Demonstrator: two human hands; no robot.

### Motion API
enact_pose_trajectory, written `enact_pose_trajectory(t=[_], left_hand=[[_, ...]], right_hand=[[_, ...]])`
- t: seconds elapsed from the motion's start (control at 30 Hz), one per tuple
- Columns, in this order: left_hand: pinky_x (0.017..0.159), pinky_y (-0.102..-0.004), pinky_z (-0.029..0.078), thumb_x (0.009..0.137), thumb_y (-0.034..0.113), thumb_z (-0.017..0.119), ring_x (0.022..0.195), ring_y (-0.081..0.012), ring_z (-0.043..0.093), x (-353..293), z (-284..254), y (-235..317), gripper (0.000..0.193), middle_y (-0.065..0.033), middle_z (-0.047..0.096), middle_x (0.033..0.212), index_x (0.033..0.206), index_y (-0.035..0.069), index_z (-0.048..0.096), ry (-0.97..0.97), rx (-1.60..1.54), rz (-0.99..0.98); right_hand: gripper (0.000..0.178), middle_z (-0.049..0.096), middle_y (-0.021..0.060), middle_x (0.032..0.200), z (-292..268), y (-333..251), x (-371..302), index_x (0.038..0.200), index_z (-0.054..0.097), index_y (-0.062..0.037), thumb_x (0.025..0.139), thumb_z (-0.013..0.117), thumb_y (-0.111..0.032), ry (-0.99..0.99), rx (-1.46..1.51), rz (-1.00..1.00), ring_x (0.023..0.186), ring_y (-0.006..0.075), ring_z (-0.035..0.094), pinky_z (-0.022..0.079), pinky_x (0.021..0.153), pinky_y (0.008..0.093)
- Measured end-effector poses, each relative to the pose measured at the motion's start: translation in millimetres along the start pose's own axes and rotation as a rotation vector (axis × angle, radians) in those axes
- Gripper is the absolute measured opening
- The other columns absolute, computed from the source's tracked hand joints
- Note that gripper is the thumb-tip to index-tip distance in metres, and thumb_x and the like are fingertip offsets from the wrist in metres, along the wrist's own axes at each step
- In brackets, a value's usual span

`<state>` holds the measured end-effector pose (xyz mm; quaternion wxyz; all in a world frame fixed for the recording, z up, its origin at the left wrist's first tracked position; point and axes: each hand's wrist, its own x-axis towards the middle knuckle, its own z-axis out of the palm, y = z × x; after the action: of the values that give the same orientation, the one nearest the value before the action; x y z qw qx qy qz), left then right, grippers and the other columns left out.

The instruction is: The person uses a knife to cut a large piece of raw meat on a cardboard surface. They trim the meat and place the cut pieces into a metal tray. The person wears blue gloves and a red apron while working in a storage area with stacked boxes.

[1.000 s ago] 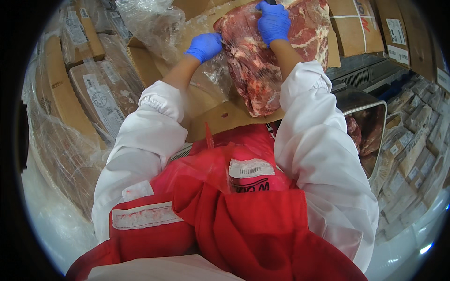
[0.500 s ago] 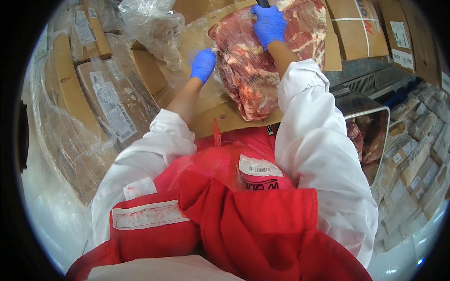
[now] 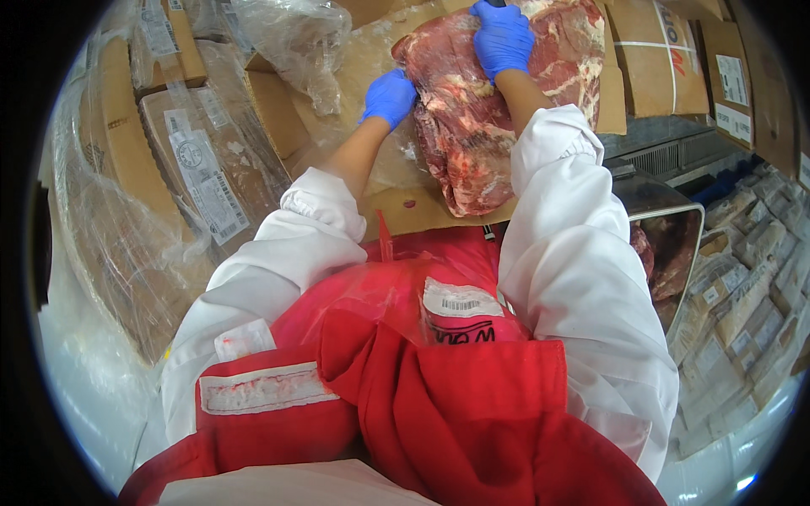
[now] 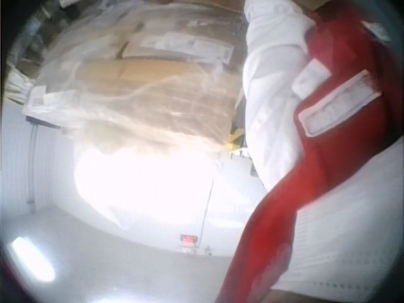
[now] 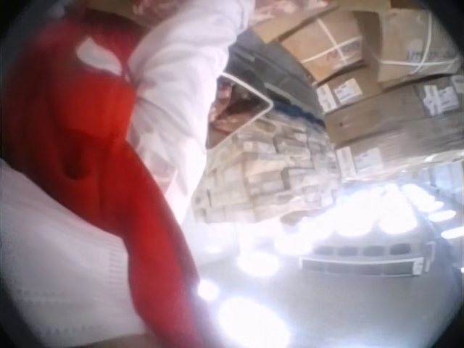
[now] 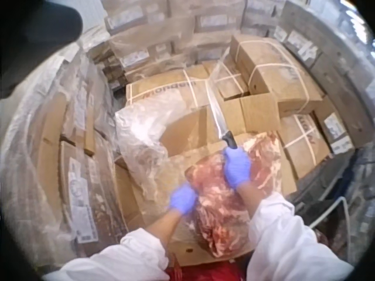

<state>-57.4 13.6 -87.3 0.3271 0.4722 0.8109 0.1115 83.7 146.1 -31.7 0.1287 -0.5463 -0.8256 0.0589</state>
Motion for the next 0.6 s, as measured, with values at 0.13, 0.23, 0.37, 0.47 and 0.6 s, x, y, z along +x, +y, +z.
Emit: enact_pose_trajectory(t=[0.13, 0.23, 0.37, 0.47, 0.6], left_hand=[[0.079, -0.0465, 0.045, 0.078, 0.022, 0.046, 0.088, -0.0399, 0.059, 2, 11, -19, 0.025, -0.0233, 0.062, 0.092, 0.089, 0.005, 0.061, 0.057, -0.077, 0.085], [0.076, -0.0471, 0.046, 0.078, 0.023, 0.046, 0.084, -0.0406, 0.059, 6, 17, -26, 0.023, -0.0229, 0.062, 0.089, 0.089, 0.007, 0.060, 0.088, -0.068, 0.112], [0.072, -0.0479, 0.047, 0.077, 0.022, 0.047, 0.079, -0.0412, 0.060, 12, 21, -32, 0.022, -0.0219, 0.062, 0.086, 0.089, 0.009, 0.060, 0.110, -0.067, 0.143], [0.072, -0.0481, 0.047, 0.078, 0.023, 0.047, 0.078, -0.0411, 0.060, 17, 24, -33, 0.022, -0.0215, 0.063, 0.085, 0.087, 0.009, 0.060, 0.124, -0.080, 0.150], [0.074, -0.0470, 0.047, 0.079, 0.028, 0.045, 0.082, -0.0404, 0.060, 42, 7, -20, 0.027, -0.0223, 0.062, 0.090, 0.088, 0.008, 0.062, 0.089, 0.006, 0.178]], right_hand=[[0.034, 0.055, 0.0228, 0.090, 0, 4, -1, 0.100, 0.062, -0.0267, 0.074, 0.051, -0.008, 0.024, 0.018, -0.010, 0.082, 0.0408, 0.058, 0.048, 0.070, 0.0479], [0.035, 0.056, 0.0232, 0.089, 0, 4, 0, 0.100, 0.063, -0.0269, 0.074, 0.051, -0.008, 0.004, 0.039, -0.009, 0.081, 0.0405, 0.058, 0.048, 0.071, 0.0477], [0.037, 0.056, 0.0223, 0.089, 0, 7, 0, 0.106, 0.061, -0.0275, 0.076, 0.050, -0.008, -0.033, 0.012, -0.021, 0.081, 0.0405, 0.058, 0.048, 0.071, 0.0472], [0.016, 0.058, 0.0194, 0.078, -6, 5, 4, 0.090, 0.062, -0.0176, 0.079, 0.050, -0.017, 0.013, 0.061, -0.022, 0.070, 0.0358, 0.059, 0.046, 0.060, 0.0456], [0.014, 0.056, 0.0180, 0.070, -12, 6, 11, 0.075, 0.059, -0.0106, 0.080, 0.050, -0.020, 0.096, 0.108, -0.013, 0.065, 0.0355, 0.057, 0.043, 0.053, 0.0453]])
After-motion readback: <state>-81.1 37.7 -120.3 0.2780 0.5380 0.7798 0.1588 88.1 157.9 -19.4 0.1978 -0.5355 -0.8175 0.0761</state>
